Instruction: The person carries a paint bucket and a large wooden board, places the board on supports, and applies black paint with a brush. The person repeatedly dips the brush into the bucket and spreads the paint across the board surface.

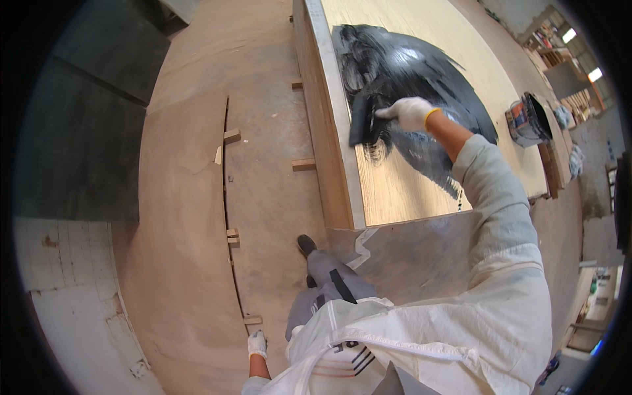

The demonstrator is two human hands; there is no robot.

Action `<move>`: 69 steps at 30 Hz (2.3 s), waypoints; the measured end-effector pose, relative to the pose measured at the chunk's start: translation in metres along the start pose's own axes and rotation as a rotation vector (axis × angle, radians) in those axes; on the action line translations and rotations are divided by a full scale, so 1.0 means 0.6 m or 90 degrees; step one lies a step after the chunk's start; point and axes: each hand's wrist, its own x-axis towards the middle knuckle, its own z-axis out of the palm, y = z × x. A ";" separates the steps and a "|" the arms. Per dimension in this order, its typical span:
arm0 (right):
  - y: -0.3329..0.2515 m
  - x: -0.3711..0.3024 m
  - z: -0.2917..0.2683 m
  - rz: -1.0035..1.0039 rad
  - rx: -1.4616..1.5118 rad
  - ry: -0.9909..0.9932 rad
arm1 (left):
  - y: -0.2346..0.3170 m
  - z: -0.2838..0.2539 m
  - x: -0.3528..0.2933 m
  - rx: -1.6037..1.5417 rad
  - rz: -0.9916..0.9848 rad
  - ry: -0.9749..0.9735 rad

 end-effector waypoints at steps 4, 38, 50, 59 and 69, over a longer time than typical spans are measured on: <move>-0.021 -0.051 0.000 -0.188 -0.117 -0.081 | -0.097 0.056 -0.088 -0.132 -0.065 0.073; -0.020 -0.129 0.134 -0.368 -0.033 0.040 | -0.138 0.754 -0.519 -0.265 -0.111 0.146; -0.029 -0.212 0.141 -0.403 -0.061 0.020 | -0.222 0.944 -0.612 -0.463 -0.184 0.188; 0.315 -0.097 0.108 -0.188 -0.133 0.037 | -0.367 1.148 -0.761 -0.568 -0.248 0.075; 0.103 -0.182 0.097 -0.579 -0.298 0.011 | -0.324 1.174 -0.796 -0.711 -0.261 0.218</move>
